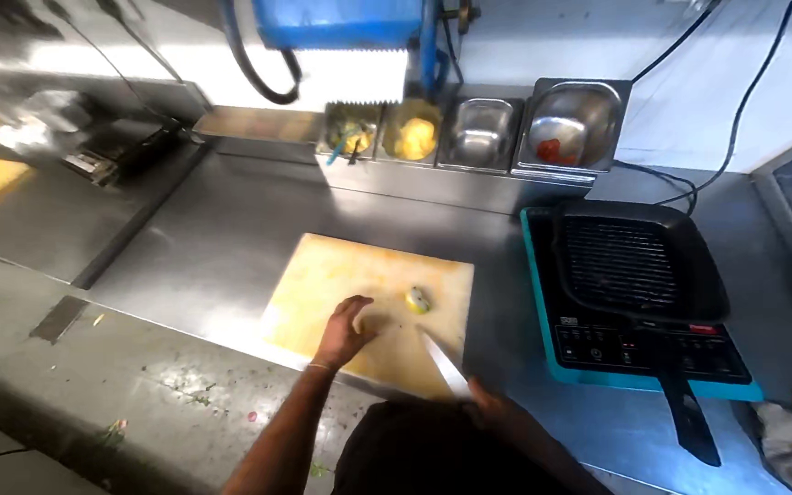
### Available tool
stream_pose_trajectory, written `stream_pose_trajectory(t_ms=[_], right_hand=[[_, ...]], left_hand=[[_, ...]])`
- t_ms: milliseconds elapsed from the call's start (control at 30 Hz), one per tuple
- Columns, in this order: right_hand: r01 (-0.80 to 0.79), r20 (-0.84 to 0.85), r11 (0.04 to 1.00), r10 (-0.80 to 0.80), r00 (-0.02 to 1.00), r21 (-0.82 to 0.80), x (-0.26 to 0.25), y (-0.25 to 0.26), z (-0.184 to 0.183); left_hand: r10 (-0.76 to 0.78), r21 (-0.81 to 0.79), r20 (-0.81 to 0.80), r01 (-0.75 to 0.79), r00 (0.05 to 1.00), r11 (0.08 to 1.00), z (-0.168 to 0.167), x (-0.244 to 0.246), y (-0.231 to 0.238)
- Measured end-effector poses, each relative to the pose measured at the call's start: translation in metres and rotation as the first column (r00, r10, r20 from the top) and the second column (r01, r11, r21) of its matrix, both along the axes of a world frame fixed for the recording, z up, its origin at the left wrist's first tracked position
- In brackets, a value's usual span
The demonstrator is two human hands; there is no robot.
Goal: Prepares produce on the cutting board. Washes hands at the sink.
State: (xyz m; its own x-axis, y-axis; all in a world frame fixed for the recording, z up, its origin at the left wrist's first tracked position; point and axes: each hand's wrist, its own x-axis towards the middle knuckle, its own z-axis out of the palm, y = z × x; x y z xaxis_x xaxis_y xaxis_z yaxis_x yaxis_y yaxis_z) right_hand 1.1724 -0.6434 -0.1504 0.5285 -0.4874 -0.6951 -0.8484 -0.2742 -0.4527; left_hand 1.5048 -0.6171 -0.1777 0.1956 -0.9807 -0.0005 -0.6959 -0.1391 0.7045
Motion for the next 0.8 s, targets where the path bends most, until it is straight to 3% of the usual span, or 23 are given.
stream_pose_trajectory(t_ms=[100,233,467,800], right_hand=[[0.11,0.002,0.994,-0.11,0.994,-0.013,-0.002,0.0,0.007],[0.172,-0.053,0.983,-0.176,0.983,-0.07,0.016,-0.022,0.026],[0.128,-0.062,0.985,-0.136,0.989,-0.119,0.046,-0.051,0.027],[0.082,-0.104,0.989,-0.095,0.99,-0.119,0.049,-0.052,0.041]], left_hand=[[-0.065,0.081,-0.037,0.068,0.997,0.994,0.012,-0.038,-0.039],[-0.164,0.075,-0.015,0.165,0.986,0.983,-0.014,-0.058,-0.076],[-0.191,0.12,0.027,0.187,0.981,0.975,0.014,-0.075,-0.076],[-0.106,0.045,-0.108,0.111,0.989,0.993,-0.011,-0.076,-0.077]])
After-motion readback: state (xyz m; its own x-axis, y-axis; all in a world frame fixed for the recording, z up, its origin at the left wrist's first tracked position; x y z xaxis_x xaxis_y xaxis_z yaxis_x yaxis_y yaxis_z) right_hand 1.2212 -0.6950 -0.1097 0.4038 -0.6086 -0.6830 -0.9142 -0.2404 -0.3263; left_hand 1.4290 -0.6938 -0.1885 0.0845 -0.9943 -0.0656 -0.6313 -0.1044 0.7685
